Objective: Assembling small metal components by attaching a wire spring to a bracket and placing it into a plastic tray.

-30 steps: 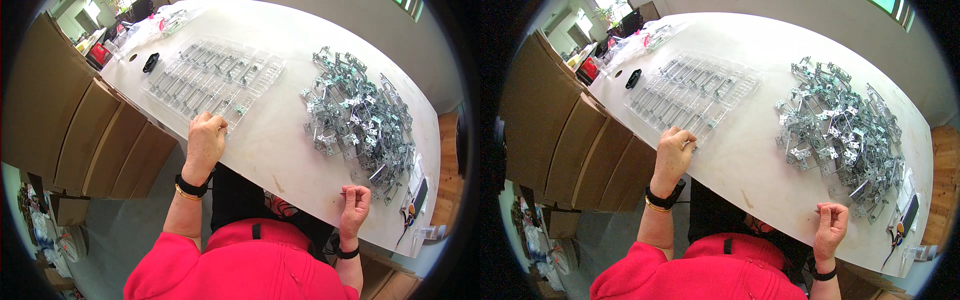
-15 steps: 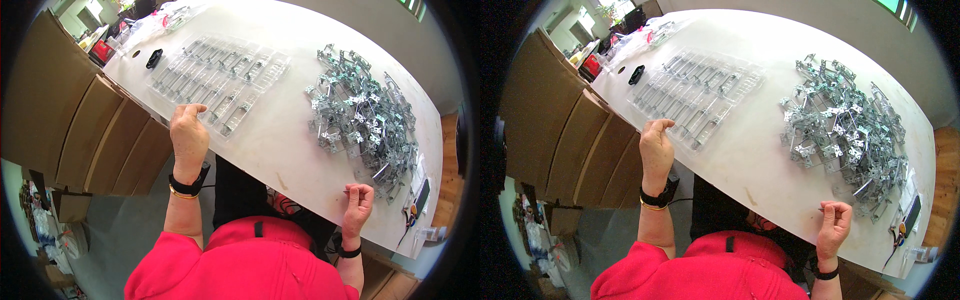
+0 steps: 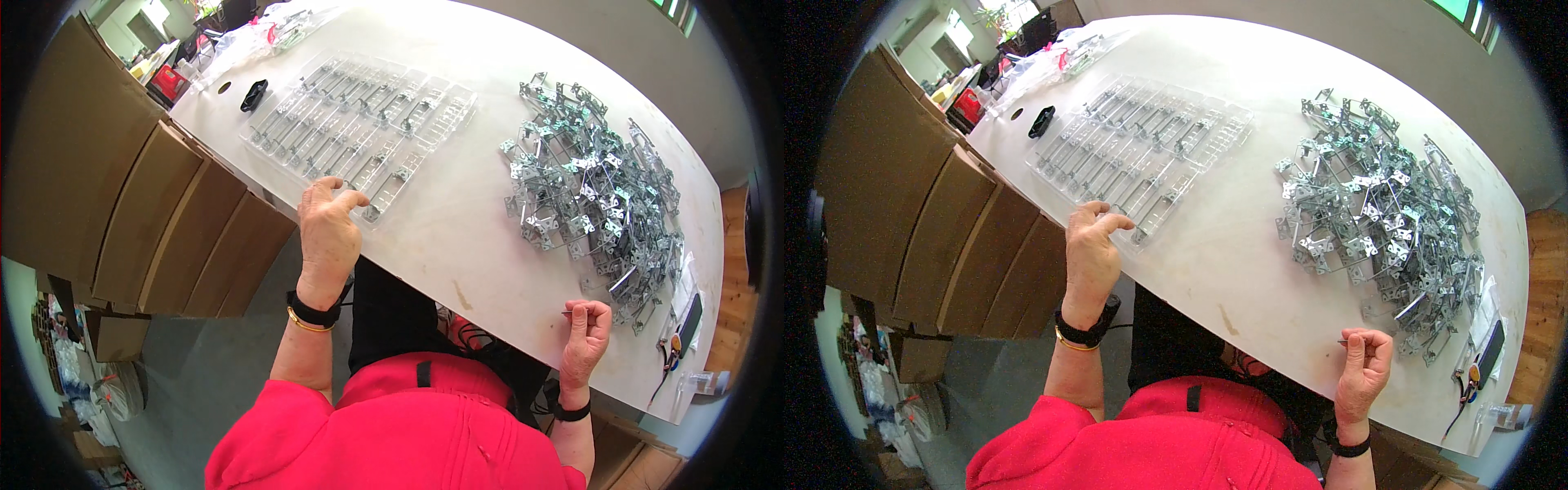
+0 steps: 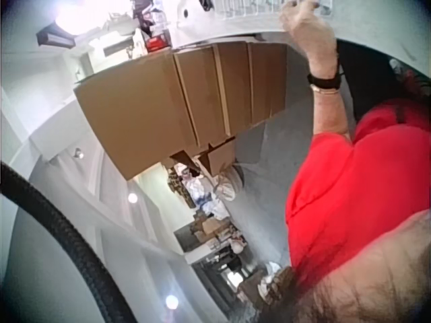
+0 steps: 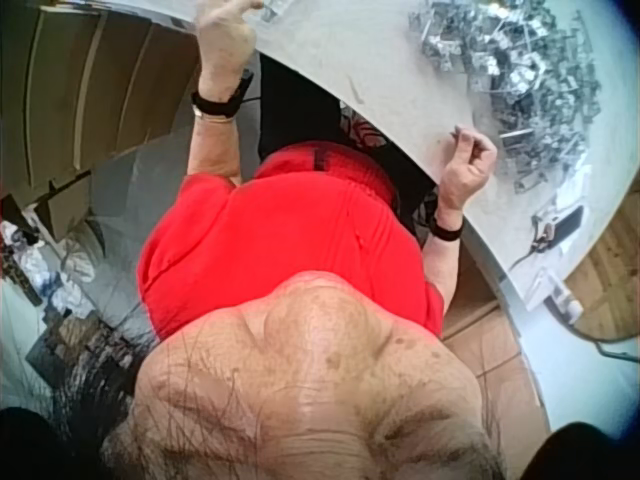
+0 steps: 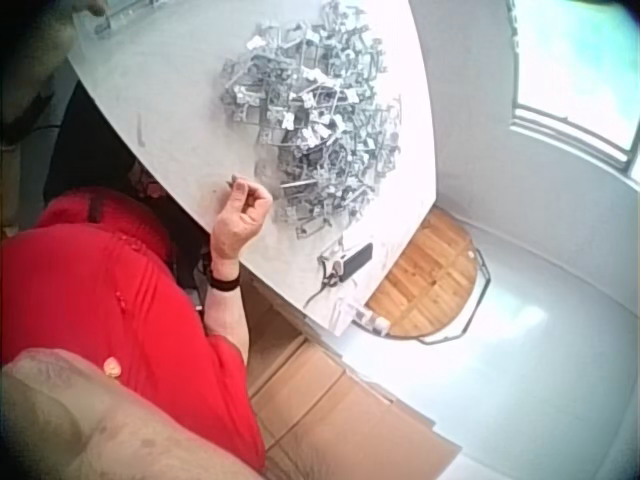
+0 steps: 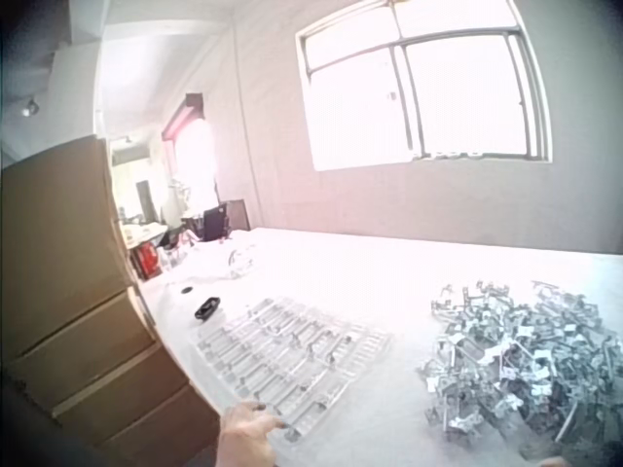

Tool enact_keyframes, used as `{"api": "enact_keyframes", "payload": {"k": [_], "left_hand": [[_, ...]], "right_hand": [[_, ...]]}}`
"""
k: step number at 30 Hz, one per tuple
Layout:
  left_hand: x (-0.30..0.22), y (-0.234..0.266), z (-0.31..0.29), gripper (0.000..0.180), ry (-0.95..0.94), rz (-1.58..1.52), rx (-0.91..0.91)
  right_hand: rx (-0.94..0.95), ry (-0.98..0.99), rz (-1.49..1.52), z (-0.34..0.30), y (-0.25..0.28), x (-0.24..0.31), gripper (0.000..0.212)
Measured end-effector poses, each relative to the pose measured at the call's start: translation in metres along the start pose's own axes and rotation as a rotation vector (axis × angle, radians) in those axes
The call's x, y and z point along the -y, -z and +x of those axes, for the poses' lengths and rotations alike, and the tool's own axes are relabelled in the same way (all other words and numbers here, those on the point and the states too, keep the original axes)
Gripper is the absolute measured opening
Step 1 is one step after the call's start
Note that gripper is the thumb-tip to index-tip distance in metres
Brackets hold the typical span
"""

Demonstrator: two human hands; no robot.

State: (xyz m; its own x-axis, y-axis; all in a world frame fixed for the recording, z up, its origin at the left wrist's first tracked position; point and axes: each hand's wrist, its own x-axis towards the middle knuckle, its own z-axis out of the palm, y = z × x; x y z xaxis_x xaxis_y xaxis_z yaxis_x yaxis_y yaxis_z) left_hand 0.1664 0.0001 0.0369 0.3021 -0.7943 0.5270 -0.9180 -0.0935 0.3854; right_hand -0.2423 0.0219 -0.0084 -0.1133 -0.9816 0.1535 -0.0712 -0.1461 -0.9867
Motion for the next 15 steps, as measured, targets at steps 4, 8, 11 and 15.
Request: {"api": "enact_keyframes", "payload": {"k": [4,8,11,15], "left_hand": [[0.002,-0.006,-0.004,0.035,-0.022,0.022,0.048],[0.002,-0.011,-0.004,0.036,-0.027,0.009,0.08],[0.001,-0.012,-0.005,0.037,-0.044,0.003,0.073],[0.0,-0.008,-0.002,0.036,-0.043,-0.04,0.064]], "right_hand": [[0.001,0.003,0.001,0.0,0.0,0.0,0.015],[-0.001,-0.003,0.013,0.0,0.0,0.0,0.015],[0.002,-0.003,0.008,0.0,0.0,0.0,0.014],[0.012,-0.005,0.003,0.0,0.001,0.0,0.014]]}}
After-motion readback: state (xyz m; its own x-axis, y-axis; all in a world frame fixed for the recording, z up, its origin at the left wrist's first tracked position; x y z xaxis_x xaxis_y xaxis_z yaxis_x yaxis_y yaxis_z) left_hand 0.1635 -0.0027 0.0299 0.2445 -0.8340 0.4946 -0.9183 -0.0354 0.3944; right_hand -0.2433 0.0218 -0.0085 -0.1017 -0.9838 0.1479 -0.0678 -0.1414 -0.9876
